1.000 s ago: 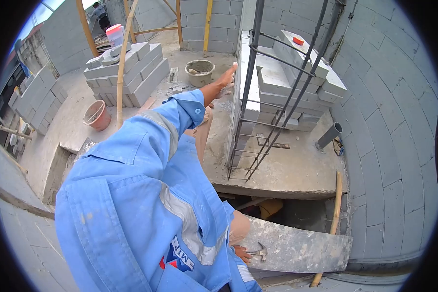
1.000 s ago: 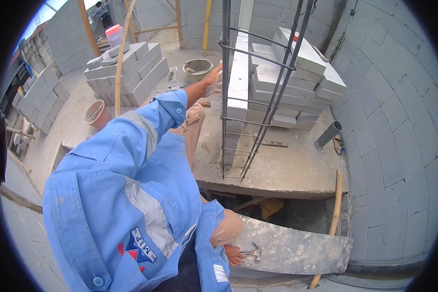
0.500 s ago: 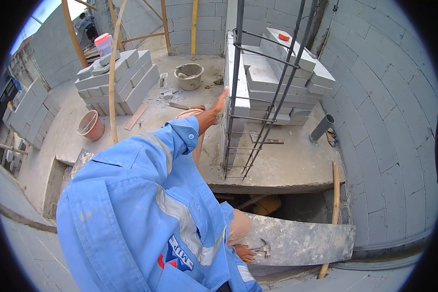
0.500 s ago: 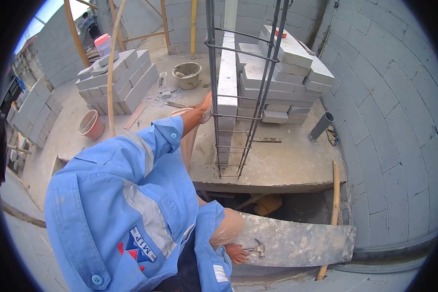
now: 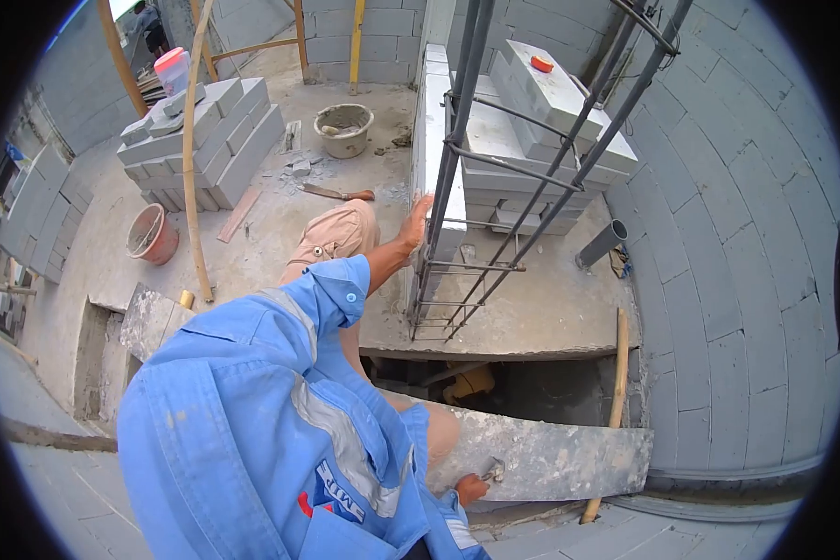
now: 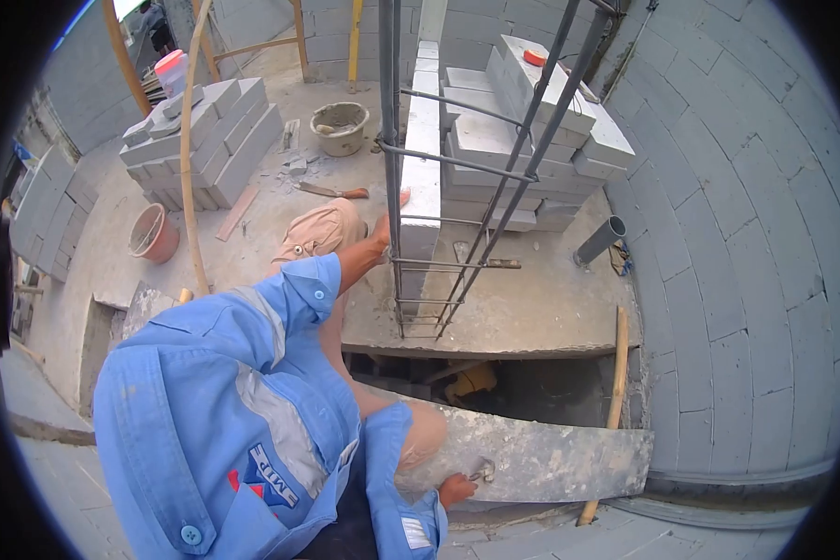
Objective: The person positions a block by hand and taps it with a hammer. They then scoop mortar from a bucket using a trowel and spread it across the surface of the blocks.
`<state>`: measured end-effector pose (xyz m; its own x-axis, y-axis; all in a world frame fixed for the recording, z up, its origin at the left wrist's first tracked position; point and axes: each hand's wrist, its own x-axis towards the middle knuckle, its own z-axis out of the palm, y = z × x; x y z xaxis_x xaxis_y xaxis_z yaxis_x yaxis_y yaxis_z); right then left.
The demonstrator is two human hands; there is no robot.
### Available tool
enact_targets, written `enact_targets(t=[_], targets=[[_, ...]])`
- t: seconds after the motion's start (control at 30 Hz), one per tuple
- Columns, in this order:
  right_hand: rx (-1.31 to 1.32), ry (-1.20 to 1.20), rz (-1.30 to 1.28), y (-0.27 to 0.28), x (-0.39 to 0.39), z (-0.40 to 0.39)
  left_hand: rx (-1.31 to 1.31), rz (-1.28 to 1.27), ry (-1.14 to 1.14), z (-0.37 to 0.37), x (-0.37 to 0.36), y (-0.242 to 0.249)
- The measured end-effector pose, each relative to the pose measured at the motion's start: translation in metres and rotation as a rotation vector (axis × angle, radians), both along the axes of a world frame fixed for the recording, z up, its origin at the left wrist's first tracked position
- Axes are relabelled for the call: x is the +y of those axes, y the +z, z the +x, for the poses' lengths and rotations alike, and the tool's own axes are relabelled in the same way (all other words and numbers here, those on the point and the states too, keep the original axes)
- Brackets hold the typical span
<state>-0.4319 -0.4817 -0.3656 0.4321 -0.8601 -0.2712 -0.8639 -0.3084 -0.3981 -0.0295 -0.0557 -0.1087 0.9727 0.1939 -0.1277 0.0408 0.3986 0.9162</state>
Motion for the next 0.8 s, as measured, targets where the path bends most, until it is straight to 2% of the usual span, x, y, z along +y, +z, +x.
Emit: enact_targets(t=[0.1,0.17,0.2,0.23,0.27,0.3,0.33,0.37,0.4,0.43,0.47,0.53,0.6,0.63,0.67,0.73,0.8], targets=[[-0.371,-0.013,0.128,0.043,-0.029,0.049,-0.111,-0.068,0.021,0.023,0.001,-0.026],[-0.461,0.101,0.054,0.086,-0.048,0.103,-0.213,-0.141,0.051,0.024,-0.009,-0.043],[-0.488,0.214,0.121,0.136,-0.045,0.136,-0.27,-0.176,0.077,0.023,-0.01,-0.048],[-0.507,0.334,0.188,0.203,-0.034,0.165,-0.376,0.343,0.077,0.004,-0.008,-0.034],[-0.651,0.486,0.216,0.257,-0.016,0.193,-0.278,0.292,0.096,-0.013,-0.017,-0.002],[-0.793,0.645,0.247,0.302,0.002,0.22,-0.292,0.391,0.188,-0.01,-0.02,-0.014],[-0.763,0.703,0.325,0.338,0.014,0.246,-0.302,0.49,0.283,-0.005,-0.024,-0.025],[-0.726,0.761,0.403,0.362,0.021,0.274,-0.309,0.358,0.286,-0.007,-0.027,-0.019],[-0.905,1.026,0.11,0.359,0.019,0.312,-0.297,0.336,0.317,-0.009,-0.031,-0.014],[-0.796,1.147,0.143,0.397,0.04,0.331,-0.254,0.232,0.303,-0.01,-0.034,-0.008],[-0.781,1.184,0.133,0.412,0.05,0.356,-0.215,0.128,0.29,-0.011,-0.035,-0.002],[-0.534,1.382,0.172,0.437,0.067,0.404,-0.162,0.128,0.314,-0.023,-0.037,0.011],[-0.404,1.344,0.269,0.459,0.106,0.434,-0.168,0.212,0.288,-0.027,-0.037,0.015],[-0.455,1.7,0.025,0.469,0.114,0.46,-0.162,0.218,0.299,-0.025,-0.037,0.016],[-0.486,1.546,0.198,0.466,0.128,0.465,-0.161,0.206,0.32,-0.023,-0.038,0.017],[-0.512,1.737,0.17,0.489,0.163,0.481,-0.158,0.247,0.31,-0.022,-0.04,0.018],[-0.524,1.738,0.219,0.493,0.182,0.483,-0.147,0.251,0.322,-0.025,-0.04,0.019]])
